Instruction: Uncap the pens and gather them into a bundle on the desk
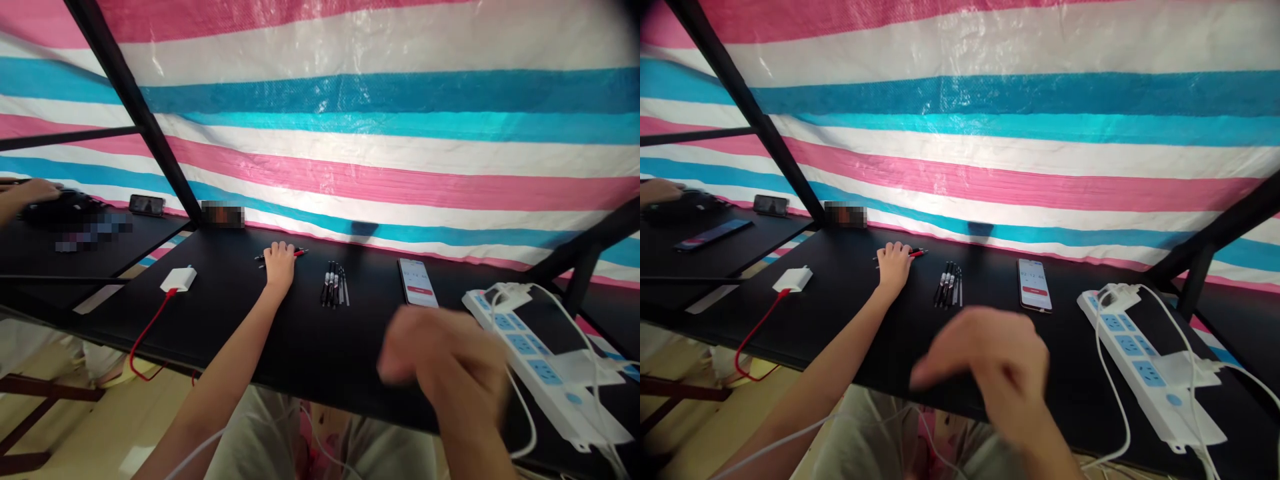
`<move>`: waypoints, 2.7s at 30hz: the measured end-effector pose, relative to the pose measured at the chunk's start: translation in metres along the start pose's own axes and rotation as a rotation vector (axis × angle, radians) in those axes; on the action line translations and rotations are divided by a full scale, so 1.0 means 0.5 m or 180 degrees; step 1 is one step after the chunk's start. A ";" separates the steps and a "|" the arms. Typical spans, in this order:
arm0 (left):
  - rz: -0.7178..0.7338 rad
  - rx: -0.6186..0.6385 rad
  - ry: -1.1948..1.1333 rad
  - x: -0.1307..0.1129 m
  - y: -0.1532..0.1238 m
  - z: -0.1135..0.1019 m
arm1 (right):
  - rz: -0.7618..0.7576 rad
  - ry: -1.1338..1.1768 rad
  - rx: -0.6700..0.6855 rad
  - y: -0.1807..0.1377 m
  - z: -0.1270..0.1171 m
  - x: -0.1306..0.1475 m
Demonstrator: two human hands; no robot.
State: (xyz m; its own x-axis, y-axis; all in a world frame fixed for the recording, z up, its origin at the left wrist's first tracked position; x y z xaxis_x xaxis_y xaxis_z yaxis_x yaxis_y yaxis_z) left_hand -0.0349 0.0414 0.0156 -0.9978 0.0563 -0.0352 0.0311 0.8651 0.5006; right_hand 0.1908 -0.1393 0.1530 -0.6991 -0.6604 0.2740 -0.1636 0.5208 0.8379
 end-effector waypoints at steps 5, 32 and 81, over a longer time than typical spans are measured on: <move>-0.0116 0.0046 0.0099 0.023 0.004 0.006 | 0.1472 0.1231 0.1032 0.020 0.202 -0.148; -0.0255 0.0051 -0.0225 0.054 0.014 0.022 | 0.2178 -0.0999 0.1850 -0.098 0.318 -0.286; 0.0861 0.0570 -0.1559 -0.117 -0.029 -0.017 | 0.3683 0.3068 0.0009 -0.099 0.315 -0.356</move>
State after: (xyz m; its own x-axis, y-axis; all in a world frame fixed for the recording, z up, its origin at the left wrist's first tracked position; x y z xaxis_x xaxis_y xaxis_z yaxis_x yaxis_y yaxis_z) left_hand 0.0225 0.0213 0.0180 -0.8110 0.4736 -0.3435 0.3328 0.8563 0.3949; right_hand 0.2138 0.0377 -0.0116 0.2726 0.0122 0.9620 0.1405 0.9887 -0.0524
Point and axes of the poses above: each hand's wrist, its own y-axis towards the middle knuckle, its own z-axis out of the palm, x = y × z, the point moved 4 cm from there along y, towards the middle knuckle, and after that the axes turned 7 degrees about -y, right-handed, at the moved point
